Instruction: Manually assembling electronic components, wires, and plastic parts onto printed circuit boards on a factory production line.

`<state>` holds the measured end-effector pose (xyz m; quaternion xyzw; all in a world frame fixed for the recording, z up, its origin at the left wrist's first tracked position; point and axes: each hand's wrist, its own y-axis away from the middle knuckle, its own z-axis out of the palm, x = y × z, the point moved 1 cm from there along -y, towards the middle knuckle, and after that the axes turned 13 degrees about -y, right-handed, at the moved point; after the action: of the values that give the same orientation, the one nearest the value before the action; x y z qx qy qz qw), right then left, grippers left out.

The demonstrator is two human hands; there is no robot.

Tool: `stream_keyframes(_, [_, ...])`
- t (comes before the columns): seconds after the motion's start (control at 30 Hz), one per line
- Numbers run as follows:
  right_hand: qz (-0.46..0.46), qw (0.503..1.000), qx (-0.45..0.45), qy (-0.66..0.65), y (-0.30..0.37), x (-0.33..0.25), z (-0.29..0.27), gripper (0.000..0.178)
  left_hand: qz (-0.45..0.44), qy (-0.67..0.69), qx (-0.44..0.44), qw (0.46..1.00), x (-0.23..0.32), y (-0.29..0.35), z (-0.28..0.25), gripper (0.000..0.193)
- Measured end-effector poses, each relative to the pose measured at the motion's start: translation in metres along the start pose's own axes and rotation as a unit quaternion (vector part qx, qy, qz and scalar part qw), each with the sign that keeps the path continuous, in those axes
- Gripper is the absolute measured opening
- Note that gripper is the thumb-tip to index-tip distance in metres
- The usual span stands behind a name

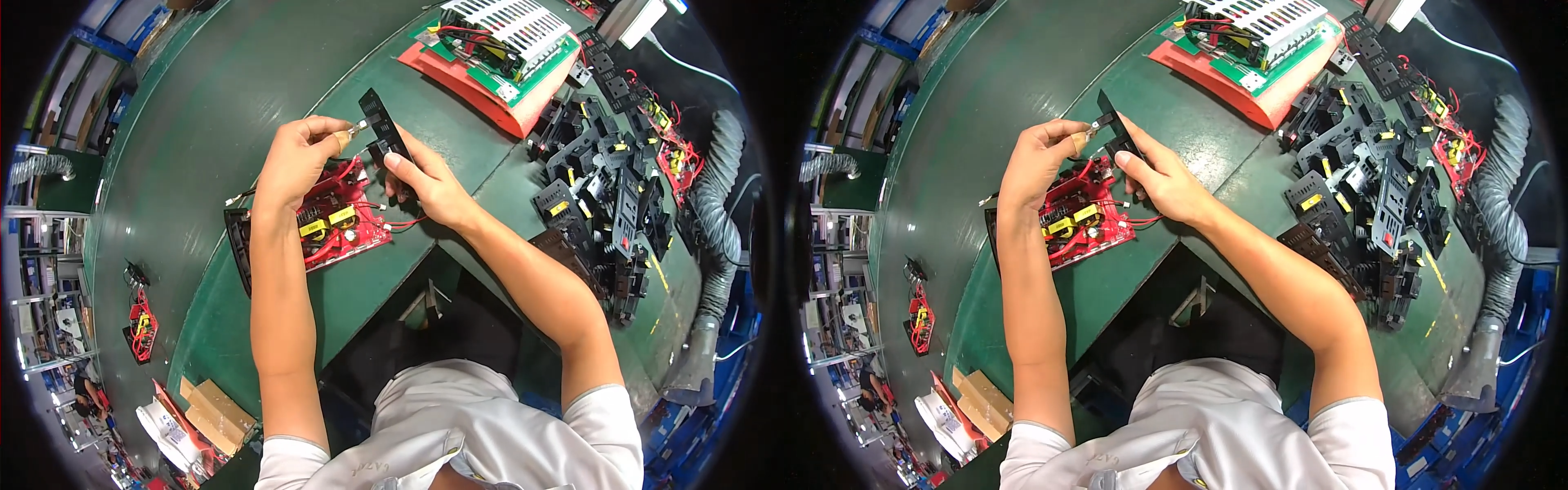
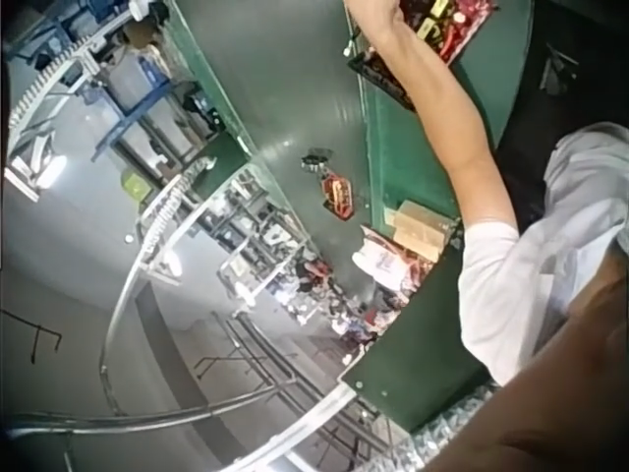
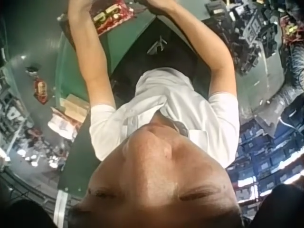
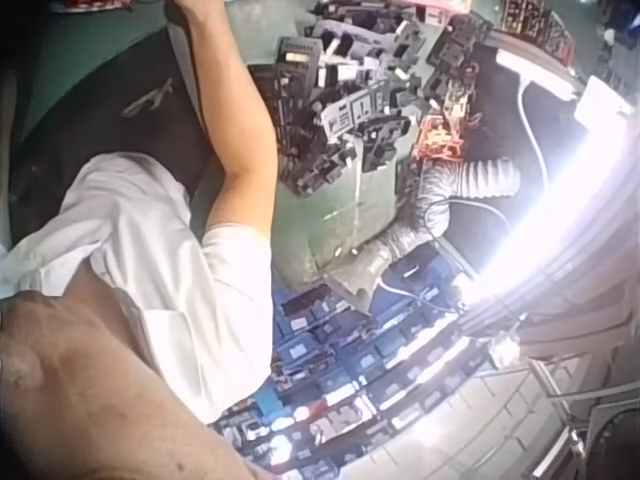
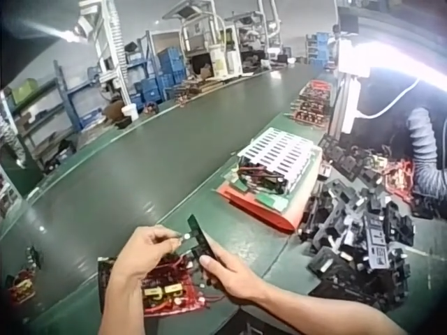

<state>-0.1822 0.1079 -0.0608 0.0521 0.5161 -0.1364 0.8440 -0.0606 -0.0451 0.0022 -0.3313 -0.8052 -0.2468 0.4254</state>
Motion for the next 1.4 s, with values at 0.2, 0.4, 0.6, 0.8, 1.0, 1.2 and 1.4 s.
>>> stream_keyframes(0.2, [0.002,1.000,0.015,0.015,0.000,-0.001,0.003,0.058,0.009,-0.073,0.041,0.996,-0.001,-0.001,0.004,0.022])
stream_keyframes(0.4, [0.006,0.998,0.027,0.048,0.000,-0.002,0.005,0.057,-0.014,-0.149,0.080,0.986,0.005,-0.002,0.010,0.022])
stream_keyframes(0.6, [0.017,0.999,0.037,0.028,0.000,0.002,0.016,0.052,0.009,-0.169,0.095,0.981,0.002,0.003,0.009,0.026])
stream_keyframes(0.8, [-0.001,0.996,0.070,-0.053,0.000,0.006,-0.005,0.033,0.259,-0.286,0.259,0.885,0.058,0.051,-0.001,0.035])
stream_keyframes(1.0, [-0.006,0.997,0.051,-0.062,-0.006,0.005,-0.007,0.034,0.081,-0.075,0.247,0.963,0.019,0.101,-0.079,0.048])
stream_keyframes(1.2, [0.000,0.997,0.049,-0.053,-0.009,0.004,-0.006,0.049,-0.030,0.087,0.193,0.977,-0.028,0.098,-0.056,0.033])
stream_keyframes(1.4, [-0.008,0.997,0.051,-0.057,-0.007,0.003,-0.006,0.055,-0.011,0.338,0.125,0.933,-0.026,0.069,-0.043,0.029])
